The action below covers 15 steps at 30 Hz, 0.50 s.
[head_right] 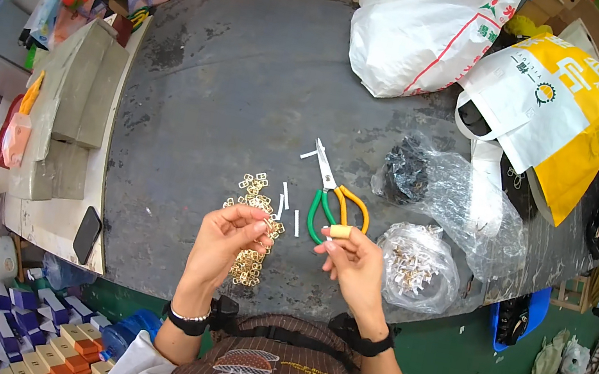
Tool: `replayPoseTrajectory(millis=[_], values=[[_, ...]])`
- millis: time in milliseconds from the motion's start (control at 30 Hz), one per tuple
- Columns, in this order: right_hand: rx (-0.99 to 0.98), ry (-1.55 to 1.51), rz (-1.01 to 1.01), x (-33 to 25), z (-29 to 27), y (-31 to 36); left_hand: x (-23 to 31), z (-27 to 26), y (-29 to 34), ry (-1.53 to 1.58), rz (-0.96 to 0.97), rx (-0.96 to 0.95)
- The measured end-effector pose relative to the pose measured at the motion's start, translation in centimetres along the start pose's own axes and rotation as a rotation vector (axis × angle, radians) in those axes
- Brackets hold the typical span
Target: Assembling metal eyelets and fabric loops for shoe manufacturing.
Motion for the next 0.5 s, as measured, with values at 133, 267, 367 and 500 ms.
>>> replayPoseTrajectory(millis=[133,267,367,500], values=[[0.018,-0.045,-0.038,-1.8,-0.3,1.9,2.1,1.5,2.1,0.067,0.019,-0.051],[0.046,-0.066,-0.077,-3.4,0.4,3.5,3.1,2.3,3.5,0.089,0.035,-0.093],[0.003,-0.023,-0.055,-3.1,0.2,4.0,3.5,3.0,4.0,0.094,0.046,-0.124],[-0.026,-0.056,-0.075,-3.1,0.2,4.8,3.3,3.4,4.5,0.095,0.058,-0.157]])
Point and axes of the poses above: each hand's wrist, its own y-axis away from the middle knuckle, its own z-axis out of the palm, x = y × z, the point moved 4 cm from there along -y, towards the middle knuckle, and after that the axes turned 14 degrees about -y, right-handed, at the moved point
